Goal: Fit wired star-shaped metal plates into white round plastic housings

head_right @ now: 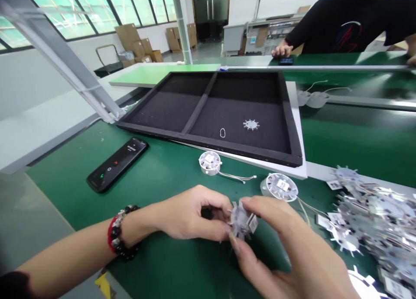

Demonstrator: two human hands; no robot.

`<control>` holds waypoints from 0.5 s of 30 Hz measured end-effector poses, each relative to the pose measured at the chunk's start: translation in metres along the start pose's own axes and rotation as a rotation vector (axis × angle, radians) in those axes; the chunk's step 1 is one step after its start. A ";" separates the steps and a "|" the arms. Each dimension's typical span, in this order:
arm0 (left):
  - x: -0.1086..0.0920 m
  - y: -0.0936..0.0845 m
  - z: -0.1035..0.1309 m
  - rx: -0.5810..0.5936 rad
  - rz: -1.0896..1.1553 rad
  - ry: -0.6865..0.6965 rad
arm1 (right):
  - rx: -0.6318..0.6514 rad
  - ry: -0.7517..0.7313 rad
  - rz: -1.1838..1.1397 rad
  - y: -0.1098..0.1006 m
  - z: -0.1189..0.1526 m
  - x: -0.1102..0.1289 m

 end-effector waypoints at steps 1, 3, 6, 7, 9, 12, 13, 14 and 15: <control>0.000 0.000 0.000 -0.001 -0.012 -0.002 | -0.003 0.001 -0.001 0.001 0.000 0.000; -0.001 0.000 0.001 0.004 -0.043 -0.006 | -0.012 0.001 -0.009 0.001 0.001 0.000; -0.003 0.002 0.003 0.025 -0.095 0.012 | -0.032 0.003 -0.020 0.000 0.002 -0.001; -0.004 0.002 0.003 0.032 -0.103 0.022 | -0.036 0.007 -0.023 -0.001 0.003 -0.002; -0.004 0.003 0.003 0.045 -0.090 0.028 | -0.034 0.027 -0.030 0.000 0.005 -0.004; -0.004 0.002 0.003 0.057 -0.051 0.017 | -0.004 0.086 -0.051 0.001 0.009 -0.008; -0.004 0.002 0.003 0.060 -0.046 0.018 | 0.005 0.106 -0.060 0.001 0.011 -0.010; -0.004 0.002 0.004 0.065 -0.045 0.018 | 0.016 0.127 -0.067 0.002 0.012 -0.011; -0.004 0.003 0.004 0.077 -0.048 0.014 | 0.024 0.142 -0.073 0.002 0.014 -0.013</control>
Point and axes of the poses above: each hand's wrist, its own z-axis away from the middle knuckle, its own y-axis out of the palm, x = y × z, the point moved 6 cm from there along -z, towards the middle knuckle, and after that the axes turned 2 degrees about -y, right-handed, at the moved point
